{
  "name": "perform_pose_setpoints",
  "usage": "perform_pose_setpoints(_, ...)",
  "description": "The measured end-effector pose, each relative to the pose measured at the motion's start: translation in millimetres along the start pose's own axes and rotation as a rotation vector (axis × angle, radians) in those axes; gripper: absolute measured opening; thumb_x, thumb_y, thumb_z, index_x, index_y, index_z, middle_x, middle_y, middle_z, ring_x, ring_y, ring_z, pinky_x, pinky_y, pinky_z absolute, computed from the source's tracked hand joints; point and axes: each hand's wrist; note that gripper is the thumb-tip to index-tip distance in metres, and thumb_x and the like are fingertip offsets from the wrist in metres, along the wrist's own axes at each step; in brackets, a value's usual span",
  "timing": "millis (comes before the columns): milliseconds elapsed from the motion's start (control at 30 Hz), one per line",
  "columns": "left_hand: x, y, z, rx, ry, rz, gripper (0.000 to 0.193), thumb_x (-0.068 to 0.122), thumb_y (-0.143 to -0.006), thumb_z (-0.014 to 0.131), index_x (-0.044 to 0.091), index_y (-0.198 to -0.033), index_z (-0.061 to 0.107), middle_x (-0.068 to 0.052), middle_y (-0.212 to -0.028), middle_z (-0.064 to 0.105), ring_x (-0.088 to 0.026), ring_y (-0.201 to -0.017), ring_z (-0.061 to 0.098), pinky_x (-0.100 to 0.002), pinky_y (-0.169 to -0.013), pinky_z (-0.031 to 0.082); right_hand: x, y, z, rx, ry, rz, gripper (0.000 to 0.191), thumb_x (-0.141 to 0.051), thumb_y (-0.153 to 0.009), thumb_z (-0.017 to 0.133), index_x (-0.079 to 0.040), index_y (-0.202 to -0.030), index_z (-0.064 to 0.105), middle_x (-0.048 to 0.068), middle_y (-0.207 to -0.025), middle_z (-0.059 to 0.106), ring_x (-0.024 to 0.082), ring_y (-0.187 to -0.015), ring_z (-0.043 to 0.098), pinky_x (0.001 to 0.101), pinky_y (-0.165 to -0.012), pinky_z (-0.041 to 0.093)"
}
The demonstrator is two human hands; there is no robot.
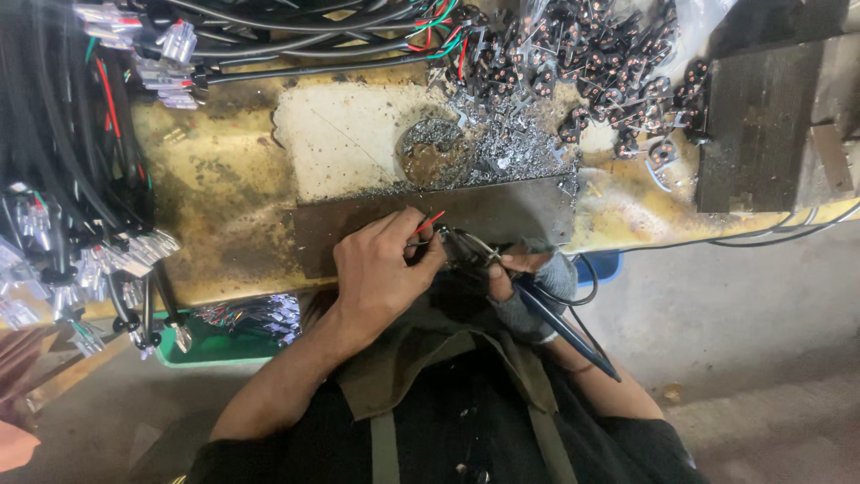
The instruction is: The person uses a soldering iron to attach small black connectors to the ends of multi-colored wires. They repeatedly pick up wires, apply heat and solder, and place the finished units on the workbench.
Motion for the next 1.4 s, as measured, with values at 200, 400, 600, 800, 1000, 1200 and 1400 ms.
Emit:
perform_pose_setpoints(200, -0.5, 0.1, 0.5, 0.003, -0.030, 0.000, 0.018, 0.019, -0.082, 0.078, 0.010, -0.081, 0.063, -0.004, -0.067, 0.063, -0.024, -0.059, 0.064, -0.040, -0.052, 0.047, -14.6, -8.1, -8.5, -0.124, 0.329, -0.284, 0.032, -0.009, -0.084, 0.086, -0.019, -0.111, 0.072, 0.007, -0.096, 0.067, 0.022, -0.080, 0.063, 0.0341, -0.068, 0.049)
perform_pose_setpoints(400, -1.2, 1.3, -0.3, 0.000, 0.013, 0.006, 0.017, 0.017, -0.083, 0.078, 0.009, -0.082, 0.063, -0.005, -0.069, 0.063, -0.024, -0.059, 0.065, -0.038, -0.052, 0.048, -30.3, -18.6, -10.0, -0.233, 0.400, -0.326, 0.034, -0.009, -0.085, 0.084, -0.022, -0.114, 0.074, 0.008, -0.098, 0.065, 0.025, -0.083, 0.063, 0.0365, -0.070, 0.049)
perform_pose_setpoints(600, -3.1, 2.5, 0.5, -0.007, 0.016, -0.005, 0.018, 0.017, -0.083, 0.078, 0.009, -0.082, 0.063, -0.005, -0.068, 0.062, -0.024, -0.060, 0.064, -0.038, -0.052, 0.047, -54.9, -39.0, -19.6, -0.552, 0.516, -0.250, 0.023, -0.019, -0.083, 0.081, -0.019, -0.106, 0.077, 0.008, -0.091, 0.067, 0.030, -0.080, 0.064, 0.0416, -0.064, 0.048)
perform_pose_setpoints(800, -0.8, -0.1, -1.9, -0.009, 0.007, 0.004, 0.019, 0.017, -0.082, 0.079, 0.008, -0.083, 0.063, -0.006, -0.068, 0.062, -0.026, -0.059, 0.063, -0.041, -0.052, 0.046, -54.1, -57.4, -11.6, -0.352, 0.244, -0.233, 0.017, -0.017, -0.096, 0.082, -0.015, -0.108, 0.070, 0.005, -0.094, 0.069, 0.021, -0.082, 0.068, 0.0361, -0.068, 0.054)
perform_pose_setpoints(1000, 2.1, -0.3, -3.4, 0.037, -0.011, 0.097, 0.019, 0.014, -0.079, 0.077, 0.006, -0.089, 0.064, -0.012, -0.077, 0.065, -0.035, -0.069, 0.065, -0.045, -0.057, 0.047, -23.0, -51.0, 28.2, -0.279, -0.931, 0.441, 0.012, -0.014, -0.100, 0.070, -0.004, -0.105, 0.065, 0.013, -0.120, 0.069, 0.020, -0.104, 0.067, 0.0333, -0.092, 0.057)
perform_pose_setpoints(1200, -0.9, 2.1, -3.5, 0.019, 0.029, 0.075, 0.021, 0.014, -0.077, 0.078, 0.006, -0.091, 0.064, -0.012, -0.079, 0.066, -0.034, -0.070, 0.067, -0.044, -0.058, 0.049, -10.9, -41.1, 33.5, -0.341, -0.817, 0.189, 0.024, -0.013, -0.108, 0.069, 0.004, -0.100, 0.053, 0.017, -0.108, 0.068, 0.025, -0.103, 0.070, 0.0374, -0.090, 0.058)
perform_pose_setpoints(1400, 0.9, -1.1, -2.1, -0.008, -0.022, 0.046, 0.022, 0.013, -0.072, 0.079, 0.008, -0.088, 0.065, -0.009, -0.072, 0.064, -0.030, -0.065, 0.066, -0.043, -0.055, 0.047, -8.2, -41.3, 39.5, -0.227, -1.323, 0.581, 0.014, -0.011, -0.104, 0.060, -0.001, -0.098, 0.054, 0.019, -0.112, 0.064, 0.030, -0.112, 0.065, 0.0460, -0.104, 0.056)
Point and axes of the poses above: each hand's wrist, its own y-axis away from the middle knuckle, its own z-axis out of the palm, x = y × z
